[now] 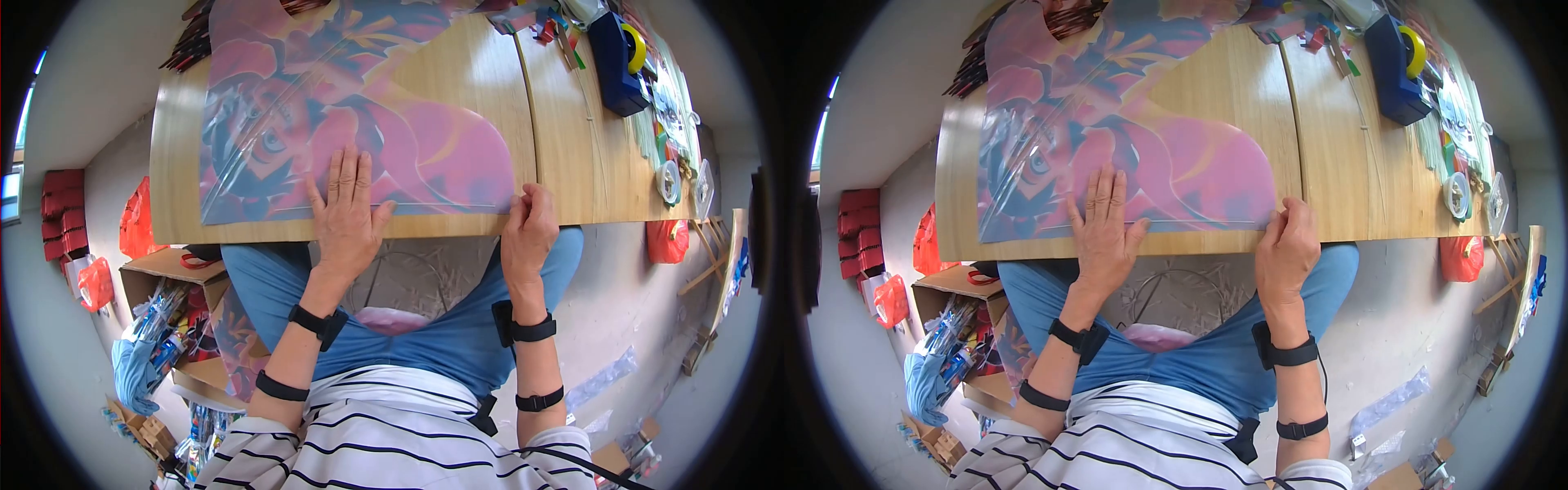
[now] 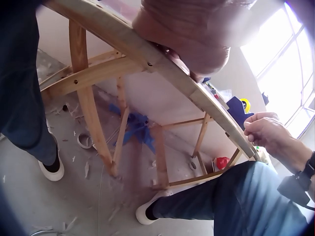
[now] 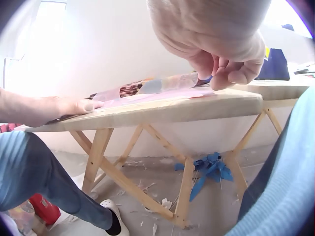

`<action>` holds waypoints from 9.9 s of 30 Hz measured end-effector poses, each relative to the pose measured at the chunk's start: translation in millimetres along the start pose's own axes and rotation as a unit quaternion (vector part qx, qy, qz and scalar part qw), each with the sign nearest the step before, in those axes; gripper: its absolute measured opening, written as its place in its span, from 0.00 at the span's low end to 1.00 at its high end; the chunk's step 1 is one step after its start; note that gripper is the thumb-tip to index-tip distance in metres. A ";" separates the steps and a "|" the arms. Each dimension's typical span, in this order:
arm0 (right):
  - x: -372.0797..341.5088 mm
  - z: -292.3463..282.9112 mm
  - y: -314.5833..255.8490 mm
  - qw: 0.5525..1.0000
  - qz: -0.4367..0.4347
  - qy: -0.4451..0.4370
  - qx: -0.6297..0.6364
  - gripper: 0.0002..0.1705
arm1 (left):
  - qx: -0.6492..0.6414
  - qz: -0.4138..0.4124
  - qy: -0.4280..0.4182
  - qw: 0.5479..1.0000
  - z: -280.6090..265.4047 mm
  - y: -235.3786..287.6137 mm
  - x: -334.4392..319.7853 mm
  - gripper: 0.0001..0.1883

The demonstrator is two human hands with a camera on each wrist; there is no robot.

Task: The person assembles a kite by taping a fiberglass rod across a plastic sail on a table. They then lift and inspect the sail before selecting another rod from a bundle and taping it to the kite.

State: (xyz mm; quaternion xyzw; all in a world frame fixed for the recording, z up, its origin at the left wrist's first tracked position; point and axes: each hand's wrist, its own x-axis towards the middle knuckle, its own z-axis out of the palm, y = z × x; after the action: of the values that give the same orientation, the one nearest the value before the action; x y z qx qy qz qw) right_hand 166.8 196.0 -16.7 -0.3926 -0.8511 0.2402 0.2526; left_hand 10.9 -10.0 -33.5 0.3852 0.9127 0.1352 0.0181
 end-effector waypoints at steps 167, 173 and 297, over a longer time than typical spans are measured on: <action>44.9 103.3 -170.5 0.852 -0.270 -0.433 -0.119 0.13 | -0.129 0.109 -0.004 0.986 -56.1 -33.6 -59.9 0.28; 40.5 102.9 -148.9 0.915 -0.245 -0.320 -0.029 0.20 | -0.103 0.114 -0.012 0.988 -54.3 -30.6 -60.4 0.31; 14.9 115.4 -181.6 0.928 -0.091 -0.360 -0.023 0.14 | -0.108 0.097 -0.010 0.989 -62.6 -59.3 -63.5 0.30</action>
State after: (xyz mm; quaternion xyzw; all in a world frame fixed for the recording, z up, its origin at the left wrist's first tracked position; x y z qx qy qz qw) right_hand -12.4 78.8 9.8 -0.2060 -0.9223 0.3217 -0.0589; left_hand 5.5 -109.1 6.8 0.4690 0.8509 0.2301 0.0551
